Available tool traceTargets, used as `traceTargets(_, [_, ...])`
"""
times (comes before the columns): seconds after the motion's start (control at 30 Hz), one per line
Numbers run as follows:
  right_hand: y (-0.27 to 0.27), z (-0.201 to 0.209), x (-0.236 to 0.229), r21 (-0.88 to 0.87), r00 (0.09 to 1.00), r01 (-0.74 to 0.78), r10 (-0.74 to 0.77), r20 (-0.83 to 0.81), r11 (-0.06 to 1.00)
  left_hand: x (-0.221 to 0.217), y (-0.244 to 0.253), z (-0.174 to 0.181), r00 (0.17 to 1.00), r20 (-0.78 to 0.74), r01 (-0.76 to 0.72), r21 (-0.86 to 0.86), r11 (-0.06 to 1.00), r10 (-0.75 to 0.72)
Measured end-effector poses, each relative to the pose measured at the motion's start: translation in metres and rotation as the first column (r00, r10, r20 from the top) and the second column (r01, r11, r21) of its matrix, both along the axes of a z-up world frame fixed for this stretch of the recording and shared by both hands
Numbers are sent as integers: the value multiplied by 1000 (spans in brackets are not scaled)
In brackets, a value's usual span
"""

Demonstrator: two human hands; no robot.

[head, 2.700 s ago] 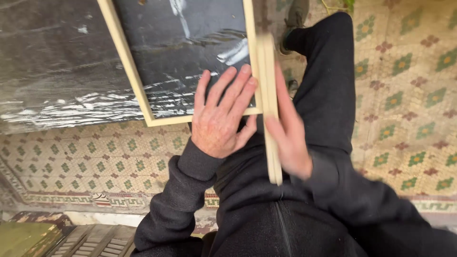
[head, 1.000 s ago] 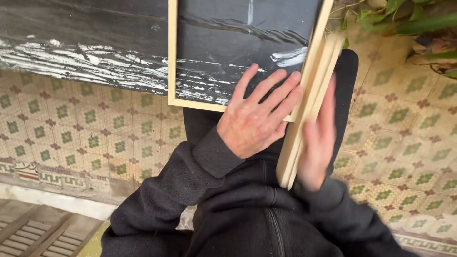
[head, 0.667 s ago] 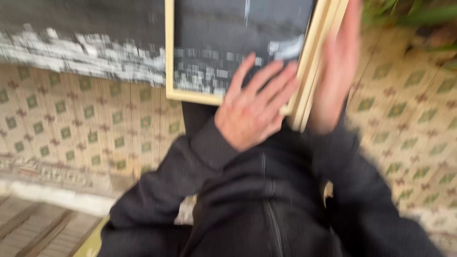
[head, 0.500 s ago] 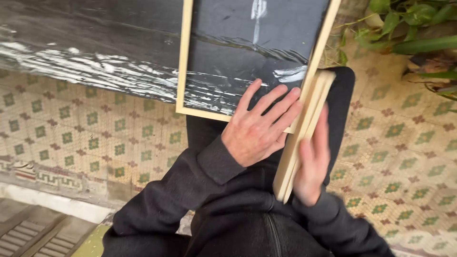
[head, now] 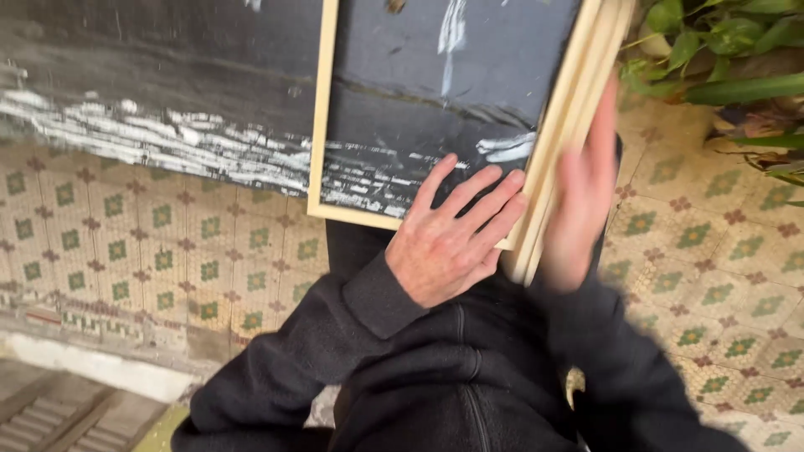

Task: Sanding the edges of wooden picture frames using a sanding block.

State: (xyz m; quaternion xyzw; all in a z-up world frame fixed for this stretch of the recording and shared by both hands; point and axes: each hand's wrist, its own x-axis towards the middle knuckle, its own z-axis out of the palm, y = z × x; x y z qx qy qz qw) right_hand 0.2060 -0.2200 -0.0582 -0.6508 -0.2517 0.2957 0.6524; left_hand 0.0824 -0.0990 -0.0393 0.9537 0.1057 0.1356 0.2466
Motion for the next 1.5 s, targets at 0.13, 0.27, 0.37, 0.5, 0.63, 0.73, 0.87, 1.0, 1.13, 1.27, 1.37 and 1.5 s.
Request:
traceTargets(0.13, [-29, 17, -17, -39, 999, 2, -3, -32, 999, -3, -12, 10, 997, -70, 31, -3, 1000, -31])
traceTargets(0.27, [-5, 9, -8, 9, 999, -27, 27, -17, 1000, 4, -1, -1, 1000, -26, 2, 12, 1000, -2])
traceTargets(0.37, [-24, -4, -15, -47, 999, -18, 16, -47, 999, 1, -2, 3, 1000, -27, -5, -1, 1000, 5])
traceTargets(0.5, [90, -31, 114, 62, 982, -20, 8, 189, 998, 5, -1, 7, 999, -46, 27, 1, 1000, -27])
traceTargets(0.63, [84, -19, 99, 25, 983, 13, -17, 183, 1000, 4, -2, 10, 999, -54, -10, 2, 1000, 10])
traceTargets(0.73, [29, -2, 37, -17, 976, -12, 16, 219, 1000, 7, 1, 9, 999, -42, -5, -25, 1000, 4])
traceTargets(0.87, [34, 5, 37, 38, 999, -9, 8, 32, 999, 8, 1, 10, 997, -70, 26, -74, 997, -31])
traceTargets(1.0, [143, -18, 162, 90, 999, -15, 11, 53, 996, 11, -2, 14, 996, -90, 16, -4, 1000, -16])
traceTargets(1.13, [91, -3, 99, 131, 999, -38, 34, 34, 991, 13, 0, 18, 992, -122, 21, -11, 1000, -22])
traceTargets(1.27, [10, 6, 19, 76, 997, -40, 45, -59, 996, 15, 2, 14, 992, -125, 28, -36, 999, -33])
traceTargets(1.37, [74, -3, 84, 180, 999, -26, 31, -25, 983, 16, 1, 16, 980, -191, 56, -38, 998, -62])
traceTargets(1.5, [130, -46, 142, 304, 993, -9, -28, 117, 953, 16, -4, 22, 981, -190, 43, -3, 999, -43])
